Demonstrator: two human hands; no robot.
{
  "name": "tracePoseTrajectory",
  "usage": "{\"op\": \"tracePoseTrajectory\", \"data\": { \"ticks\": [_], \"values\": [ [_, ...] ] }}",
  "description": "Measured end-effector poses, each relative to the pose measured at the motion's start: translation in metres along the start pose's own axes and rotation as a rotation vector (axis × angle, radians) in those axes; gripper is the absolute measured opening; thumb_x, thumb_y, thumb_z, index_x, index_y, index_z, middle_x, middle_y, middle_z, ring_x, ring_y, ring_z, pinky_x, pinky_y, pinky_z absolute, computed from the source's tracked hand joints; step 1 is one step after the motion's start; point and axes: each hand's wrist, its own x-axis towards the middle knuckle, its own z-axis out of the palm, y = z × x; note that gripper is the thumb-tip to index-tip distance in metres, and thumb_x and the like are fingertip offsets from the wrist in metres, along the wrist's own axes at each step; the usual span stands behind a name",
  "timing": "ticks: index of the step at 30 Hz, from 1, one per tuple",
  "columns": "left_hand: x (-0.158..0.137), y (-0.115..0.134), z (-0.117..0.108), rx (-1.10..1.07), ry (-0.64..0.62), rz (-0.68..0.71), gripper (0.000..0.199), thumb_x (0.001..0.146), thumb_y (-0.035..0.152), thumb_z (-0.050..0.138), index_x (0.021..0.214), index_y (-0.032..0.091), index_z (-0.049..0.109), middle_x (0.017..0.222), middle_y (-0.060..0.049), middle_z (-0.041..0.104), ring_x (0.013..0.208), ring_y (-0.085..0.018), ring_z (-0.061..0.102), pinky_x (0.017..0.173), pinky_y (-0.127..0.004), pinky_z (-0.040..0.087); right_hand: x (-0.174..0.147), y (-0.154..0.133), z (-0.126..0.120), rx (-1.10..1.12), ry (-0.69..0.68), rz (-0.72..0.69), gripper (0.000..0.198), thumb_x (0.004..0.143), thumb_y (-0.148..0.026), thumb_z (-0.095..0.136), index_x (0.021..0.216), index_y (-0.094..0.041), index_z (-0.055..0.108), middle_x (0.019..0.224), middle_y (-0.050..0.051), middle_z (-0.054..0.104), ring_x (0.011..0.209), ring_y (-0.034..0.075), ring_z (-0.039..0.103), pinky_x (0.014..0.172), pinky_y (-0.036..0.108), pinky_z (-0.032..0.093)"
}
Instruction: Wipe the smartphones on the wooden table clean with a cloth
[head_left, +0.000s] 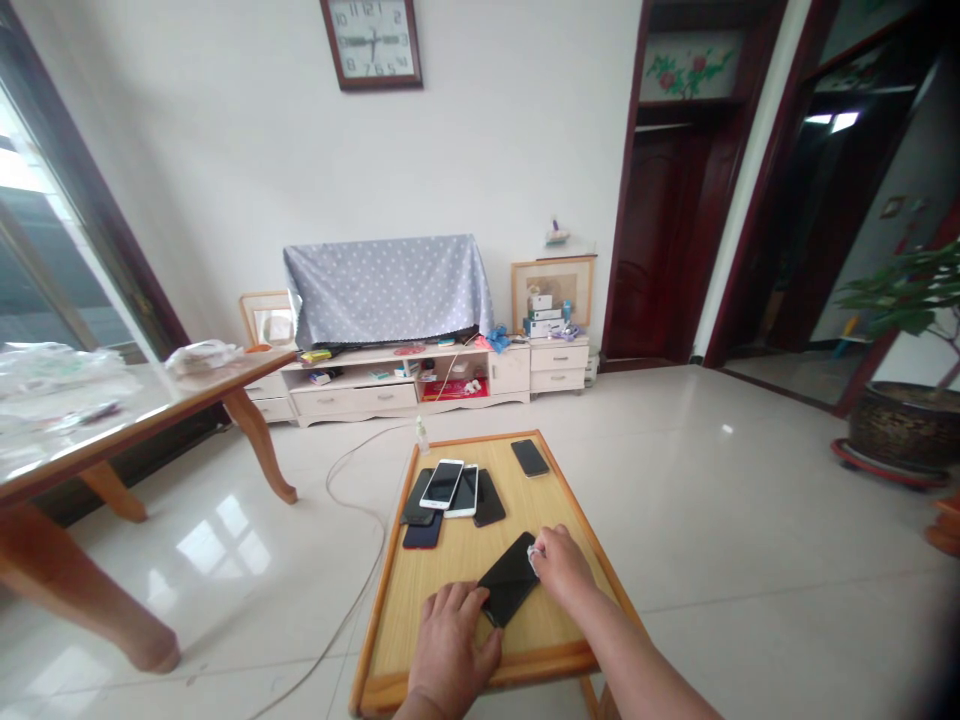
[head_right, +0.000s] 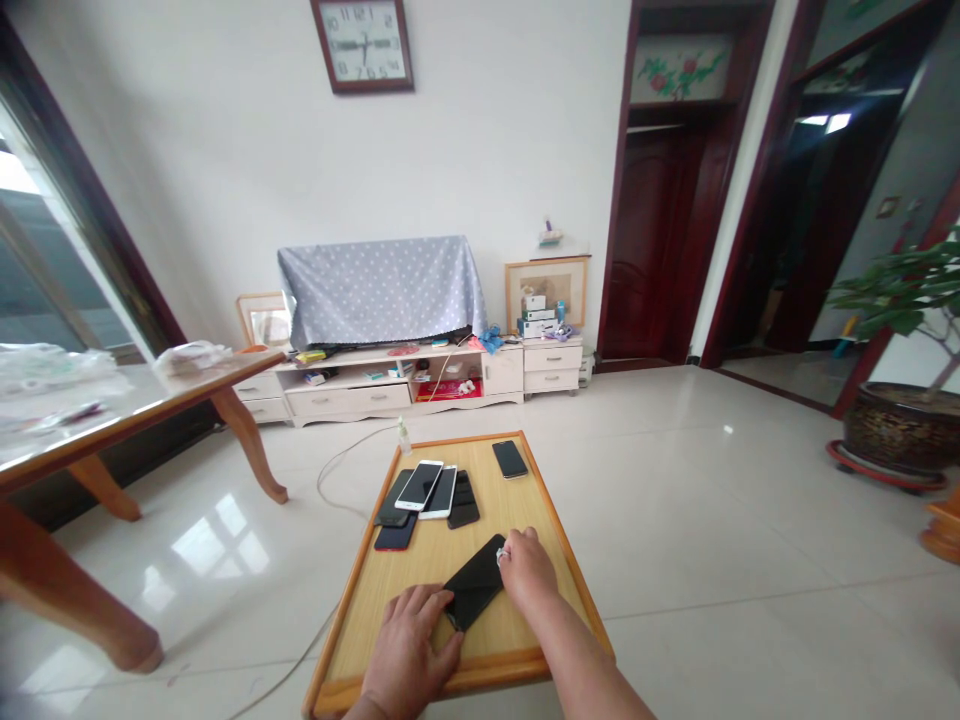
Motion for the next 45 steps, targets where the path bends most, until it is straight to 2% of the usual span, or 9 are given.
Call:
{"op": "tracePoseTrajectory", "data": {
  "ticks": [5, 12, 20, 24, 30, 34, 37, 41, 45],
  "values": [
    [0.001, 0.002, 0.001, 0.096, 0.051, -0.076, 0.048, 0.081, 0.042, 0.062, 0.125, 0.022, 0.057, 0.126, -0.011, 0.061, 0.120, -0.029, 0.052, 0.104, -0.047, 0.034, -0.006, -0.003, -0.001, 0.000, 0.003, -0.002, 0.009, 0.080, -0.013, 0.060, 0.073, -0.019, 0.061, 0.086, 0.003, 0.054, 0.070, 0.013, 0.053, 0.063, 0.024, 0.031],
    [0.004, -0.001, 0.009, 0.216, 0.013, -0.124, 0.050, 0.085, 0.052, 0.054, 0.121, 0.018, 0.062, 0.132, -0.016, 0.060, 0.130, -0.033, 0.046, 0.109, -0.052, 0.026, -0.010, 0.001, -0.002, 0.030, 0.009, -0.007, 0.008, 0.079, -0.012, 0.061, 0.075, -0.019, 0.061, 0.087, 0.002, 0.055, 0.070, 0.012, 0.053, 0.063, 0.023, 0.032],
    [0.000, -0.010, 0.015, 0.167, 0.113, -0.078, 0.058, 0.074, 0.046, 0.067, 0.122, 0.017, 0.055, 0.122, -0.013, 0.061, 0.120, -0.031, 0.052, 0.106, -0.049, 0.033, -0.011, 0.002, 0.002, 0.082, 0.056, -0.005, 0.008, 0.081, -0.017, 0.059, 0.074, -0.020, 0.059, 0.083, 0.002, 0.058, 0.072, 0.015, 0.056, 0.067, 0.024, 0.037],
    [-0.004, -0.007, 0.009, 0.125, 0.148, -0.032, 0.050, 0.075, 0.038, 0.067, 0.119, 0.019, 0.052, 0.112, -0.009, 0.063, 0.110, -0.028, 0.058, 0.106, -0.047, 0.035, -0.008, -0.002, -0.001, 0.121, 0.107, 0.017, 0.007, 0.084, -0.023, 0.057, 0.078, -0.021, 0.060, 0.084, 0.003, 0.062, 0.076, 0.017, 0.059, 0.069, 0.026, 0.041],
    [-0.009, -0.003, 0.003, 0.121, 0.196, 0.069, 0.047, 0.082, 0.027, 0.061, 0.126, 0.021, 0.047, 0.111, -0.009, 0.066, 0.105, -0.024, 0.062, 0.105, -0.047, 0.036, -0.003, -0.023, -0.010, 0.357, 0.249, -0.039, 0.016, 0.087, -0.032, 0.056, 0.092, -0.022, 0.067, 0.093, 0.006, 0.065, 0.085, 0.020, 0.062, 0.077, 0.028, 0.046],
    [-0.010, -0.004, 0.002, 0.121, 0.189, 0.091, 0.047, 0.084, 0.024, 0.058, 0.128, 0.020, 0.044, 0.112, -0.008, 0.067, 0.103, -0.023, 0.063, 0.105, -0.047, 0.035, -0.005, -0.034, -0.013, 0.315, 0.231, -0.075, 0.018, 0.088, -0.032, 0.055, 0.079, -0.021, 0.067, 0.089, 0.006, 0.062, 0.082, 0.019, 0.061, 0.078, 0.029, 0.046],
    [-0.012, -0.006, 0.004, 0.130, 0.207, 0.093, 0.046, 0.083, 0.022, 0.058, 0.127, 0.020, 0.045, 0.112, -0.007, 0.068, 0.100, -0.022, 0.064, 0.103, -0.046, 0.036, -0.012, -0.043, -0.012, 0.263, 0.247, -0.115, 0.019, 0.089, -0.029, 0.053, 0.078, -0.021, 0.066, 0.090, 0.006, 0.061, 0.082, 0.019, 0.060, 0.079, 0.029, 0.046],
    [-0.013, -0.013, 0.009, 0.152, 0.254, 0.141, 0.051, 0.081, 0.021, 0.058, 0.130, 0.018, 0.043, 0.115, -0.010, 0.068, 0.099, -0.023, 0.065, 0.098, -0.043, 0.040, -0.034, -0.067, -0.005, 0.235, 0.183, -0.208, 0.022, 0.091, -0.023, 0.048, 0.075, -0.021, 0.062, 0.090, 0.006, 0.059, 0.081, 0.018, 0.060, 0.078, 0.027, 0.045],
    [-0.013, -0.019, 0.013, 0.140, 0.221, 0.143, 0.054, 0.082, 0.021, 0.057, 0.132, 0.017, 0.041, 0.119, -0.011, 0.066, 0.100, -0.023, 0.065, 0.095, -0.042, 0.041, -0.059, -0.093, 0.005, 0.233, 0.090, -0.306, 0.023, 0.091, -0.017, 0.045, 0.077, -0.021, 0.062, 0.092, 0.005, 0.059, 0.081, 0.016, 0.060, 0.078, 0.025, 0.045]
  ]
}}
